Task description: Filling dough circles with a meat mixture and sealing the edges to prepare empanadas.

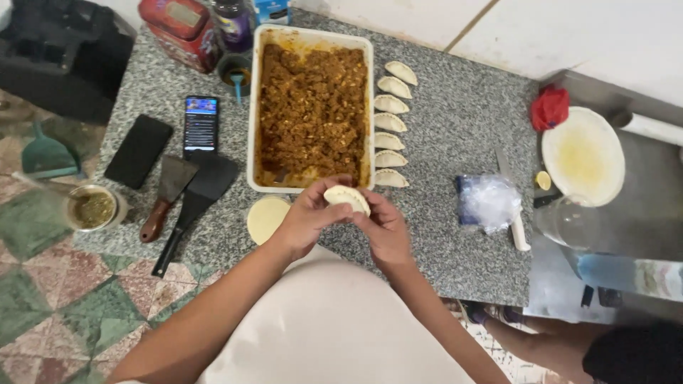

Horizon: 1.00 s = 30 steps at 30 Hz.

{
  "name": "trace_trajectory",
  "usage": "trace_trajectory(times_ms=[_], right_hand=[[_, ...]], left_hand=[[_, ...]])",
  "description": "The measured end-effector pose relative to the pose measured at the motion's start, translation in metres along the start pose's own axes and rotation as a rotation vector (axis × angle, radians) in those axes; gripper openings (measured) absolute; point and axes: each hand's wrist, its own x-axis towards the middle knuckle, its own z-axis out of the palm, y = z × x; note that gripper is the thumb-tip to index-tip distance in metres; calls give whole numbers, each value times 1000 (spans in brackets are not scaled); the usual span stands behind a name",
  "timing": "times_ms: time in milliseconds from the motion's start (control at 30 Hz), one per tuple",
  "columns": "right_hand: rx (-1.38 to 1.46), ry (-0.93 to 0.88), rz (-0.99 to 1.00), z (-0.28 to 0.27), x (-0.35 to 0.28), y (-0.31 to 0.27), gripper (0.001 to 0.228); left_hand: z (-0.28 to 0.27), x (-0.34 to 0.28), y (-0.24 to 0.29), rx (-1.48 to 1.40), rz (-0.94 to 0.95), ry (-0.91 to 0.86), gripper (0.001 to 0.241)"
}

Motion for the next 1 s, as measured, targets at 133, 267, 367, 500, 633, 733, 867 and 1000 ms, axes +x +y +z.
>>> trace_trajectory(times_ms=[133, 267, 367, 500, 633, 733, 867, 1000], right_hand=[[45, 34, 21, -17, -11, -8, 44], [-153, 226, 271, -59, -26, -33, 43], [-348, 374, 352, -94, -23, -30, 42], [-460, 421, 392, -160, -1, 35, 45], [-444, 292, 408, -177, 25, 75, 46], [-830, 194, 365, -169, 33, 67, 37], [-1328, 163, 227, -134, 15, 14, 43], [-1199, 150, 183, -106, -14, -3, 39]], left_hand=[[-21, -4, 3, 346, 12, -114, 37], [-57, -34, 10, 641, 73, 0, 41], [-82, -64, 23, 886, -20, 193, 28], [-143, -76, -4, 1438, -61, 233, 26], [-163, -71, -32, 1703, 35, 126, 35], [-168, -65, -55, 1845, 246, 0, 51], [-168, -63, -67, 2001, 311, -81, 38], [-173, -64, -75, 1950, 357, -108, 17]])
